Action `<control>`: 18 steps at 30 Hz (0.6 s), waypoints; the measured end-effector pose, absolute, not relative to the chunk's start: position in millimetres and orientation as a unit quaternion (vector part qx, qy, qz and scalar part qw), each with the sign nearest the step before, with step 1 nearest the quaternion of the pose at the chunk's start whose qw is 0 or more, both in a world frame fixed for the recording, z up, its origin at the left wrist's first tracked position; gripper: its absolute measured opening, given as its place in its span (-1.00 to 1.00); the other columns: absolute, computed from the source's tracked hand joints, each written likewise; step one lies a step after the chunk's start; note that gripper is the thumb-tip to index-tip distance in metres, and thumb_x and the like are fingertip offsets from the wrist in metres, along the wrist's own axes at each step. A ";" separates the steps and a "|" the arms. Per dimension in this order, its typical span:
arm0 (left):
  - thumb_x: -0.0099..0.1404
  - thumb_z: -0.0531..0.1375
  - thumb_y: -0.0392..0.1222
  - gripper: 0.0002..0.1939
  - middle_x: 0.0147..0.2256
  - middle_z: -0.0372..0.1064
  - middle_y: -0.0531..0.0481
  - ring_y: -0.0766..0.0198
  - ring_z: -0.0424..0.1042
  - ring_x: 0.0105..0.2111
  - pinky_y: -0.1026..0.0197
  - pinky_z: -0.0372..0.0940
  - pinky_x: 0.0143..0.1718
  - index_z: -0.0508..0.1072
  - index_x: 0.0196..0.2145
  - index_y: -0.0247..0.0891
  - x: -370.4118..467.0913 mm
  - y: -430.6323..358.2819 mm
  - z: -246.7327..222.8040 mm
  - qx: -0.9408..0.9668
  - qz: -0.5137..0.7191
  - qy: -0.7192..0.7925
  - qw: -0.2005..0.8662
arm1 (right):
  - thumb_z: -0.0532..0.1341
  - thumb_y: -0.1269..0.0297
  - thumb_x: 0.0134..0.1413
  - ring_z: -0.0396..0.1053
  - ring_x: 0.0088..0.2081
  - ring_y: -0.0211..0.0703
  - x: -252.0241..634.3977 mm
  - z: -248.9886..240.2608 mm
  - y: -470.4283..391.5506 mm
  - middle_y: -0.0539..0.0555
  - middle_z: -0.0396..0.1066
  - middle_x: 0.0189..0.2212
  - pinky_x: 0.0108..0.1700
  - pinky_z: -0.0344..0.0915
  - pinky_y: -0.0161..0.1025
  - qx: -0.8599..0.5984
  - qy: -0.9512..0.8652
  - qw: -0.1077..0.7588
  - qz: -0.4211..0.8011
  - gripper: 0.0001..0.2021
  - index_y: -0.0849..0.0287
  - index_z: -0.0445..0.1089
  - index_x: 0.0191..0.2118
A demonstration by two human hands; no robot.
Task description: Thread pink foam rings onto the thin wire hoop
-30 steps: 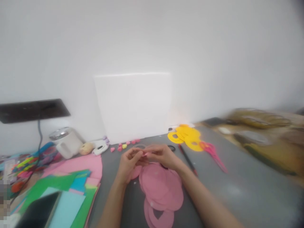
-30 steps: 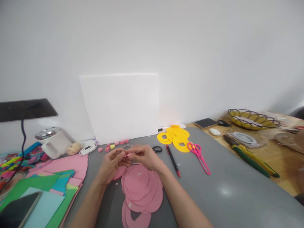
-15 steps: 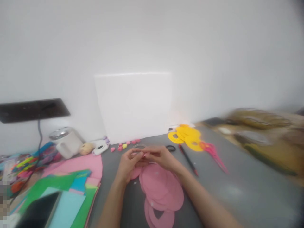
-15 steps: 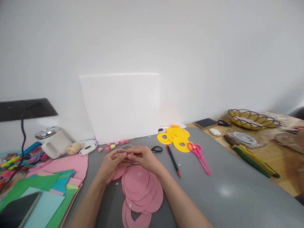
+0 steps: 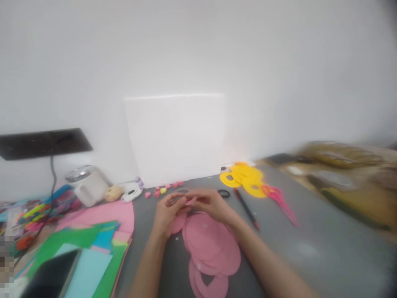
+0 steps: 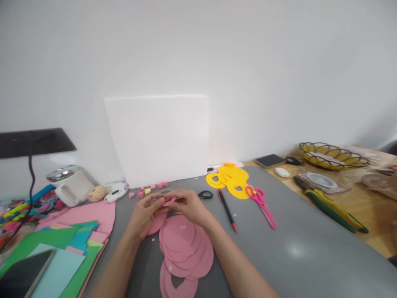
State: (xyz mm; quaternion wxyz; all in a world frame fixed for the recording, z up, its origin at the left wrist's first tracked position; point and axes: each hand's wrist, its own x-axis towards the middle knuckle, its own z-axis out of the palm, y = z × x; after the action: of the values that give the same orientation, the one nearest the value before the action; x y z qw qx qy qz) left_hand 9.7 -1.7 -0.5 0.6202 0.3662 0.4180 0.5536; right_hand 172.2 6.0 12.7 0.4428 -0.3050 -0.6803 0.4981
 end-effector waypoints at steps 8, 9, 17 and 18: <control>-0.13 0.40 -0.21 -0.78 -0.49 0.50 -0.08 0.21 0.48 -0.45 0.18 0.41 -0.31 0.54 -0.50 -0.38 11.5 -2.3 -0.7 0.387 0.556 0.424 0.602 | 0.34 0.19 -0.21 0.41 -0.34 -0.15 173.8 -1.2 16.0 0.07 0.46 -0.40 -0.23 0.36 -0.16 -0.370 -0.589 0.483 0.532 -0.66 0.23 0.43 -0.25; -0.14 0.40 -0.20 -0.78 -0.50 0.50 -0.08 0.21 0.48 -0.46 0.17 0.41 -0.32 0.54 -0.50 -0.38 11.9 -2.7 0.0 0.393 0.555 0.427 0.597 | 0.36 0.19 -0.25 0.41 -0.34 -0.16 173.7 -2.2 16.6 0.07 0.46 -0.40 -0.23 0.36 -0.17 -0.368 -0.571 0.492 0.545 -0.65 0.23 0.42 -0.26; -0.14 0.39 -0.18 -0.78 -0.49 0.52 -0.12 0.16 0.50 -0.47 0.17 0.41 -0.34 0.56 -0.50 -0.36 16.7 -7.4 6.6 0.454 0.516 0.465 0.558 | 0.42 0.21 -0.42 0.43 -0.40 -0.17 172.1 1.7 15.0 0.05 0.47 -0.44 -0.28 0.39 -0.19 -0.372 -0.499 0.512 0.592 -0.63 0.22 0.40 -0.37; -0.13 0.39 -0.18 -0.78 -0.48 0.53 -0.12 0.15 0.50 -0.47 0.17 0.41 -0.34 0.56 -0.50 -0.36 16.8 -7.3 6.2 0.459 0.513 0.467 0.555 | 0.42 0.21 -0.42 0.44 -0.40 -0.16 172.2 2.4 14.6 0.06 0.48 -0.44 -0.27 0.39 -0.18 -0.374 -0.498 0.511 0.592 -0.63 0.22 0.40 -0.37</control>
State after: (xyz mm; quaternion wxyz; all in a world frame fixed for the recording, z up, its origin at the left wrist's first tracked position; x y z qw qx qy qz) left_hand 16.8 -7.3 6.2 0.5551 0.4590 0.4668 0.5132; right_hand 172.2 14.6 2.4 0.5108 -0.3742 -0.4984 0.5922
